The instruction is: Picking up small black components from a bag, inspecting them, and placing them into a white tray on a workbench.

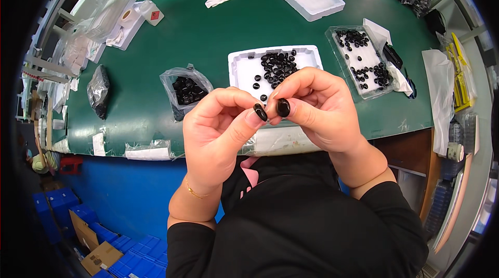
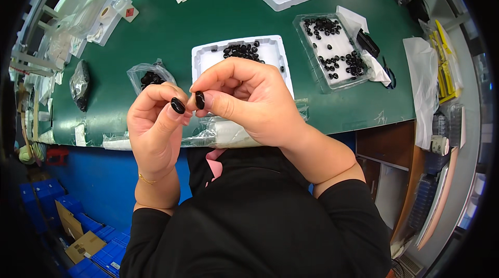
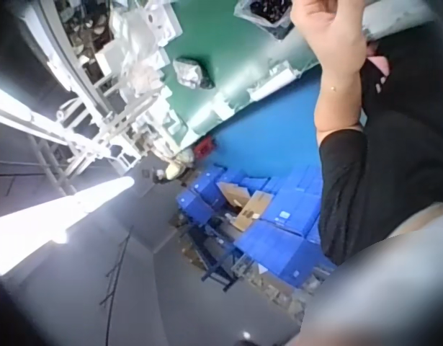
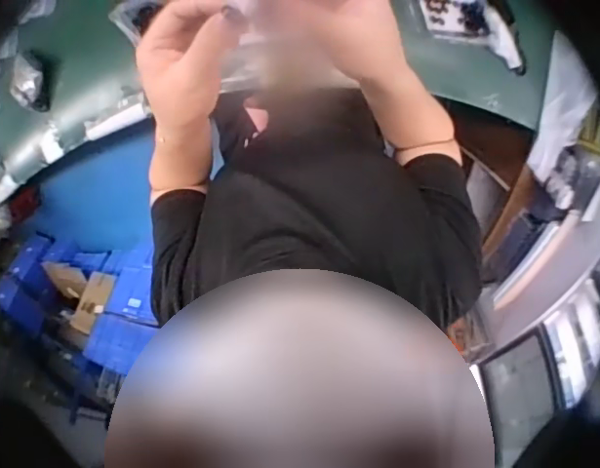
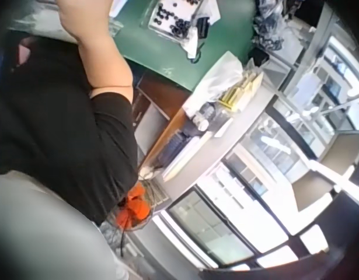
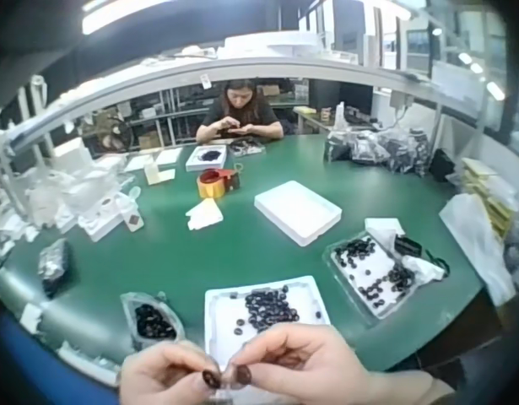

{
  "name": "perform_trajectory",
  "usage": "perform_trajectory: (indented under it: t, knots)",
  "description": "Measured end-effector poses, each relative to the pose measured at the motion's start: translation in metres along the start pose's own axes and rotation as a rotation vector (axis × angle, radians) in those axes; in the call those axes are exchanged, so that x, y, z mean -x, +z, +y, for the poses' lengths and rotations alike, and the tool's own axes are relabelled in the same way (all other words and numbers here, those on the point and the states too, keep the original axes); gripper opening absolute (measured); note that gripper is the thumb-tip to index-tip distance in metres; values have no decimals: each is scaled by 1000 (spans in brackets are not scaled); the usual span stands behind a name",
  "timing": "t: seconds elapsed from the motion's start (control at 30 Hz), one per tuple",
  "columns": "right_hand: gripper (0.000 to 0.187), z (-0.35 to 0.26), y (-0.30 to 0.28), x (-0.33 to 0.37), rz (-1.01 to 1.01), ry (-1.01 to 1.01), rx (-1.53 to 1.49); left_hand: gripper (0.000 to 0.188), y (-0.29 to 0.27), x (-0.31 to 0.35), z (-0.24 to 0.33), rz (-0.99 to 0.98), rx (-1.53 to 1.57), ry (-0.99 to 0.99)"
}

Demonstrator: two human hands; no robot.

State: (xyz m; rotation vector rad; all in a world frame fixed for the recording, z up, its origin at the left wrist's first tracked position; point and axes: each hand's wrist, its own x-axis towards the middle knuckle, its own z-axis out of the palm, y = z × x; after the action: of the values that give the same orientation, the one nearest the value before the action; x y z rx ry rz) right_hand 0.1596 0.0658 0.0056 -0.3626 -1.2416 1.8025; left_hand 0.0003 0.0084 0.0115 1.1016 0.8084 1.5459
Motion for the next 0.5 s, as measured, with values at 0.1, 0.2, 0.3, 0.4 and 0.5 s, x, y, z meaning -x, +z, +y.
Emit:
perform_trajectory:
  t: [0.1,0.2,0.3,0.4,0.5]
  knots:
    - [12,2,1,-1,-20,76,-166,13,-2,0,-2,-38,198,-113]
    - [13,0,4,-1,-36,179,-351,14,-5,0,-6,-105,414,-212]
    - [15,0,3,0,-27,238,-409,16,-6,-1,-9,-185,526,-255]
    - [16,-1,3,0,-24,276,-453,15,-2,-1,-7,-182,551,-266]
    - [16,-2,4,0,-26,294,-483,14,-4,0,-7,-179,567,-279]
